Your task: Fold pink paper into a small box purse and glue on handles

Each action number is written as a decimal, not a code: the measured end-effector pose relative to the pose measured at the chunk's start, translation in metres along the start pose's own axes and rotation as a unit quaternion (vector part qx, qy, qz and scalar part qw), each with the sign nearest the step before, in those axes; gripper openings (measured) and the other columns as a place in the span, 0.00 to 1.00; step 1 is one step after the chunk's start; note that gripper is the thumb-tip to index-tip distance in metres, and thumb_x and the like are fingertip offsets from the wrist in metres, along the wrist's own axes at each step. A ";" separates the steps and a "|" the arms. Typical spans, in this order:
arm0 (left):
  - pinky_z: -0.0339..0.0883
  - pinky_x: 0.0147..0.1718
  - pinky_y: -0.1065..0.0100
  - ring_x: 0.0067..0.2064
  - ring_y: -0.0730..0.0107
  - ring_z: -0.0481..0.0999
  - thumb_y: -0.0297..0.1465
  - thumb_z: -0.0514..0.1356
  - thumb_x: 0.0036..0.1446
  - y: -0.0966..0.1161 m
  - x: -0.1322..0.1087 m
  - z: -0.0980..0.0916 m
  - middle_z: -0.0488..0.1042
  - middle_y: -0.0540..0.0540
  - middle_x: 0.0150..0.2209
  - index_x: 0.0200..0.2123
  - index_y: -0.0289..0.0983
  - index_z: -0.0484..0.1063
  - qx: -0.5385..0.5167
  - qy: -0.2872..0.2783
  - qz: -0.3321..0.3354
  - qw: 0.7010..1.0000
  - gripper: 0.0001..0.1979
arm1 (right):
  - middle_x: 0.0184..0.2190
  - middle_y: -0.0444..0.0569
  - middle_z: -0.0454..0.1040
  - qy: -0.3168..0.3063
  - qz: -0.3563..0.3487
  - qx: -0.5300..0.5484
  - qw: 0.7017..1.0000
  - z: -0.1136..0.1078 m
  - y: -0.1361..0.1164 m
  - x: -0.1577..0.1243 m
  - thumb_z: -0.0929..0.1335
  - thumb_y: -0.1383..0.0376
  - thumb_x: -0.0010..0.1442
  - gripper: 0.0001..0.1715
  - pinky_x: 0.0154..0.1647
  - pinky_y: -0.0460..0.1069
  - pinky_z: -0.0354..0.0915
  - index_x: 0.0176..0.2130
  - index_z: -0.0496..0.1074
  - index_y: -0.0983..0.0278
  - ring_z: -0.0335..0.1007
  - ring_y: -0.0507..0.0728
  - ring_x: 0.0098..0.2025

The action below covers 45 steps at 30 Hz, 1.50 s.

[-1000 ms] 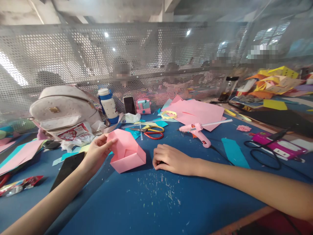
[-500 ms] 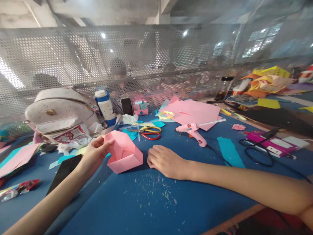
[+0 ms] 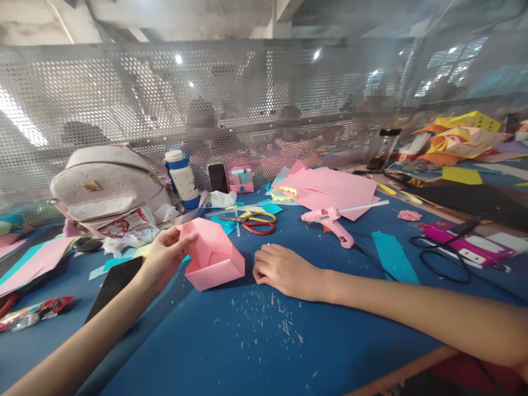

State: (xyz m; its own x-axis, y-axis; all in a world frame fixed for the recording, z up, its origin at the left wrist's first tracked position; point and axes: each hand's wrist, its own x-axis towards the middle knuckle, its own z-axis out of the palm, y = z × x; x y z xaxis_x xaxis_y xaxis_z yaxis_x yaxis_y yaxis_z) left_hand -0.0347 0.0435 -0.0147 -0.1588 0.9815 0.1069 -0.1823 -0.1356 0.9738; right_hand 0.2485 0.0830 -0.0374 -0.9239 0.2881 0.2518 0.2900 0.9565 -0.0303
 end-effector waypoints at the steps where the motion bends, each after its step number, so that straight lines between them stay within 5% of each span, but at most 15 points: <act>1: 0.71 0.30 0.75 0.29 0.74 0.75 0.34 0.72 0.46 0.000 0.000 0.000 0.78 0.49 0.29 0.33 0.35 0.77 0.001 -0.001 0.000 1.000 0.12 | 0.35 0.49 0.69 0.001 0.000 -0.007 1.000 0.001 -0.001 0.000 0.64 0.65 0.67 0.09 0.41 0.51 0.57 0.35 0.70 0.65 0.60 0.57 0.38; 8: 0.71 0.31 0.74 0.30 0.72 0.76 0.35 0.73 0.43 0.000 -0.001 0.000 0.79 0.48 0.31 0.34 0.36 0.78 -0.001 0.013 -0.008 1.000 0.15 | 0.39 0.52 0.68 0.063 0.055 0.104 0.991 0.001 0.000 -0.001 0.60 0.70 0.68 0.07 0.41 0.51 0.61 0.38 0.64 0.65 0.61 0.56 0.39; 13: 0.70 0.30 0.74 0.30 0.72 0.77 0.34 0.73 0.42 -0.001 0.000 -0.002 0.79 0.49 0.30 0.33 0.36 0.78 -0.001 0.020 0.001 1.000 0.14 | 0.36 0.46 0.73 0.087 0.140 0.335 0.928 -0.018 0.007 -0.004 0.59 0.73 0.66 0.06 0.37 0.47 0.65 0.38 0.61 0.62 0.69 0.51 0.35; 17: 0.71 0.30 0.74 0.30 0.73 0.76 0.33 0.73 0.44 -0.001 0.000 -0.002 0.79 0.49 0.30 0.34 0.36 0.78 -0.006 0.018 0.002 1.000 0.13 | 0.30 0.44 0.74 0.120 0.179 0.405 0.889 -0.024 0.017 -0.005 0.62 0.68 0.65 0.06 0.30 0.46 0.65 0.34 0.63 0.63 0.69 0.50 0.29; 23: 0.71 0.29 0.76 0.29 0.74 0.75 0.33 0.73 0.45 0.001 -0.001 -0.001 0.79 0.49 0.30 0.34 0.35 0.78 -0.004 0.020 -0.007 1.000 0.13 | 0.29 0.48 0.78 0.147 0.207 0.489 0.834 -0.016 0.034 -0.002 0.75 0.61 0.52 0.13 0.33 0.49 0.69 0.27 0.70 0.65 0.74 0.53 0.31; 32: 0.72 0.30 0.76 0.31 0.74 0.75 0.32 0.72 0.47 -0.001 0.001 -0.004 0.78 0.48 0.31 0.35 0.35 0.77 -0.006 0.014 -0.006 1.000 0.13 | 0.31 0.48 0.78 0.129 0.192 0.423 0.876 -0.018 0.035 -0.004 0.73 0.61 0.55 0.08 0.36 0.48 0.67 0.31 0.80 0.64 0.73 0.53 0.33; 37: 0.72 0.30 0.75 0.30 0.74 0.75 0.33 0.72 0.47 -0.001 0.001 -0.003 0.78 0.49 0.30 0.35 0.35 0.77 -0.004 0.014 0.000 1.000 0.13 | 0.20 0.44 0.73 0.130 0.230 0.416 0.870 -0.016 0.032 -0.004 0.74 0.53 0.51 0.19 0.26 0.45 0.61 0.24 0.72 0.66 0.67 0.51 0.23; 45: 0.72 0.29 0.76 0.30 0.74 0.75 0.33 0.72 0.46 -0.001 0.001 -0.004 0.78 0.49 0.30 0.34 0.35 0.77 -0.007 0.014 -0.001 1.000 0.14 | 0.14 0.39 0.58 0.160 0.231 0.395 0.875 -0.017 0.032 -0.006 0.62 0.50 0.66 0.31 0.23 0.46 0.51 0.18 0.57 0.63 0.53 0.47 0.18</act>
State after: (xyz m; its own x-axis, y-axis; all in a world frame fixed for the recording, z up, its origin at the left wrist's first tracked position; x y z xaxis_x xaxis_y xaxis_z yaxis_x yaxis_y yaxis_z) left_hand -0.0386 0.0440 -0.0164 -0.1849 0.9778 0.0990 -0.1968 -0.1356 0.9710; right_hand 0.2674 0.1109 -0.0229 -0.5990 0.7462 0.2905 0.2347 0.5104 -0.8273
